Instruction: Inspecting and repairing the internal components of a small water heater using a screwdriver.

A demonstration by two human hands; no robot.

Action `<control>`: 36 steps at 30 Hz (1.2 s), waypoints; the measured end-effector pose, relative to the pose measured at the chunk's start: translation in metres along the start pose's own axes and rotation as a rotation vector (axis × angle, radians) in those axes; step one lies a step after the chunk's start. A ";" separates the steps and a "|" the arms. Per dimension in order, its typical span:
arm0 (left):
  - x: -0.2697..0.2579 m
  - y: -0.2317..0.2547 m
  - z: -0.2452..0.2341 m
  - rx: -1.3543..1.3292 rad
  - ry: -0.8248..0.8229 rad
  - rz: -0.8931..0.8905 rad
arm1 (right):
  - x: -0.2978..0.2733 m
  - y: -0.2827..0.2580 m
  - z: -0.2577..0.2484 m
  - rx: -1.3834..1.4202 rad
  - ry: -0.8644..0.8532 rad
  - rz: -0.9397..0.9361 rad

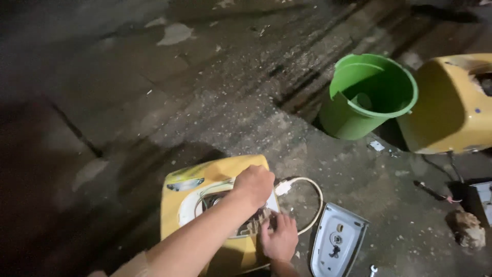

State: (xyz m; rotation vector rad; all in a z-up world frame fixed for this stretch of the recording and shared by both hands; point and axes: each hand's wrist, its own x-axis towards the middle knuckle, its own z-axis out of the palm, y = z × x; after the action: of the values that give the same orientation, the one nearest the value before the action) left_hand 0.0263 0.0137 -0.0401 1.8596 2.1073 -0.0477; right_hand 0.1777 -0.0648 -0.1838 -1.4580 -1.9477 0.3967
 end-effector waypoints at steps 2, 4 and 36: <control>0.003 0.001 -0.002 0.036 0.036 0.041 | 0.003 -0.003 0.002 0.010 0.020 -0.003; 0.004 0.002 -0.011 0.079 -0.030 0.080 | 0.004 0.000 0.006 0.012 0.008 -0.009; 0.025 -0.013 0.012 0.197 -0.353 -0.321 | 0.002 0.003 0.004 0.035 -0.025 0.057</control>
State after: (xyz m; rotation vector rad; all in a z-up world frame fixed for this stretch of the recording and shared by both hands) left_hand 0.0137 0.0328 -0.0611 1.4559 2.1777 -0.6307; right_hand 0.1770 -0.0615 -0.1876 -1.4949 -1.9128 0.4747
